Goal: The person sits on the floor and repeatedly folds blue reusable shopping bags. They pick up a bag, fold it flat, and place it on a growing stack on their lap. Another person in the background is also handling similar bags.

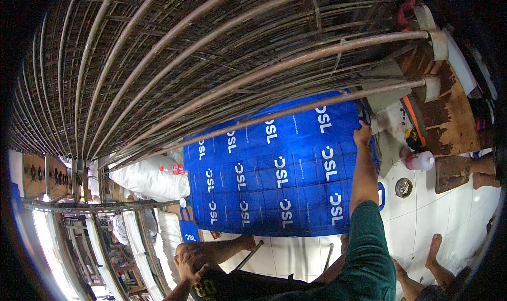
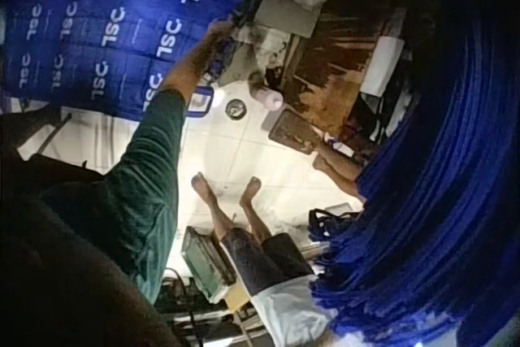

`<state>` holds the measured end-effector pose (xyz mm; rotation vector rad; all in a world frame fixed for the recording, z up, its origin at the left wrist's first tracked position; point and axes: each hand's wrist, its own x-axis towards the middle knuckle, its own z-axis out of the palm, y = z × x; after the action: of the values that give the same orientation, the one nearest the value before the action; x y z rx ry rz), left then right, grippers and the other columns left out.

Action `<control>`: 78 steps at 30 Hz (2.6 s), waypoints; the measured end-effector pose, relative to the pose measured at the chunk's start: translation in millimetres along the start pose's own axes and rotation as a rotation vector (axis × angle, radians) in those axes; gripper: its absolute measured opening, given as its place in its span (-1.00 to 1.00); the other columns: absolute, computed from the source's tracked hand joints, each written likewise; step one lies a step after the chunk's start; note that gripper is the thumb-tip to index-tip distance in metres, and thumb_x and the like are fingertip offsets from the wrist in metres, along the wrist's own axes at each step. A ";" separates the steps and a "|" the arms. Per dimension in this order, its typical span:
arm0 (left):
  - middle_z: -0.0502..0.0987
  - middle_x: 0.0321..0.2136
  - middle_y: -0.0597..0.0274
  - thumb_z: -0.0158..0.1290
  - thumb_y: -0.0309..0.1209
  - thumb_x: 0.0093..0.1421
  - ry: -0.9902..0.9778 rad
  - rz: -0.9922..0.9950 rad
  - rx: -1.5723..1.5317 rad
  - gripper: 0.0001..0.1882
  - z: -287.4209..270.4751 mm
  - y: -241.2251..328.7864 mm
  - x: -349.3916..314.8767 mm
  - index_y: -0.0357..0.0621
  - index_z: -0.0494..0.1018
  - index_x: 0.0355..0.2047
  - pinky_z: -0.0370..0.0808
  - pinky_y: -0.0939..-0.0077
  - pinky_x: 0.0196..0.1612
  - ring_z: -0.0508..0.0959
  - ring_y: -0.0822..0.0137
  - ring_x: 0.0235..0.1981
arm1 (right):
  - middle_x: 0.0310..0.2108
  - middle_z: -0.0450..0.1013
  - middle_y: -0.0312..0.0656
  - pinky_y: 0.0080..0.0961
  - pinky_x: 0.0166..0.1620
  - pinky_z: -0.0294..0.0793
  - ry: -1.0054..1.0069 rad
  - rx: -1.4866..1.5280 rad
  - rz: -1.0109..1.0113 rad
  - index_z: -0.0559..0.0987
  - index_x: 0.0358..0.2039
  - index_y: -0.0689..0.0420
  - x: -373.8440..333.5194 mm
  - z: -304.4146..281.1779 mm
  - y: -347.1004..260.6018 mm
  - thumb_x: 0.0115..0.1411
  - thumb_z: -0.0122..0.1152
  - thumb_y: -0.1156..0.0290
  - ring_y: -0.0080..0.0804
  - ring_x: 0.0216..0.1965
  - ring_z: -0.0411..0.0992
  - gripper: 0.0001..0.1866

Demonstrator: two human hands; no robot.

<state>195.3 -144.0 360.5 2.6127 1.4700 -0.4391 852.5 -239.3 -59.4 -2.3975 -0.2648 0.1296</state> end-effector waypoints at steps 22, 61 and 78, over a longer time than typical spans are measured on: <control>0.39 -0.13 0.37 0.08 0.13 -0.18 0.075 0.060 -0.113 -0.53 -6.2 12.0 8.3 0.16 0.53 -0.33 -0.08 0.04 0.10 0.16 0.15 0.11 | -0.05 0.27 0.18 -0.25 0.12 0.15 -0.053 -0.021 -0.020 0.34 -0.05 0.36 -17.5 20.3 0.5 -0.26 0.08 0.54 0.09 0.02 0.18 -0.38; 0.41 -0.12 -0.06 0.07 0.06 -0.04 -0.747 0.586 -0.415 -0.21 143.5 101.6 34.8 -0.23 0.19 0.07 0.32 0.35 -0.02 0.42 0.13 -0.08 | -0.24 0.37 -0.16 -0.19 -0.06 0.18 -0.105 -0.267 -0.361 0.53 -0.28 0.00 -426.0 -377.6 -100.2 -0.03 0.05 0.19 -0.20 -0.08 0.27 -0.70; 0.50 -0.23 0.05 0.08 0.07 -0.05 -0.589 0.385 -0.512 -0.22 173.4 58.1 44.9 -0.18 0.21 0.06 0.36 0.41 -0.07 0.47 0.17 -0.16 | -0.47 0.46 -0.14 -0.44 -0.36 0.41 0.166 0.229 -0.818 0.53 -0.36 0.13 -401.3 -474.9 -225.0 -0.05 0.17 0.49 -0.24 -0.43 0.44 -0.82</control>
<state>232.8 -178.7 179.4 2.0362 0.7457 -0.6151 505.7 -474.4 452.1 -1.8923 -1.0533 -0.3914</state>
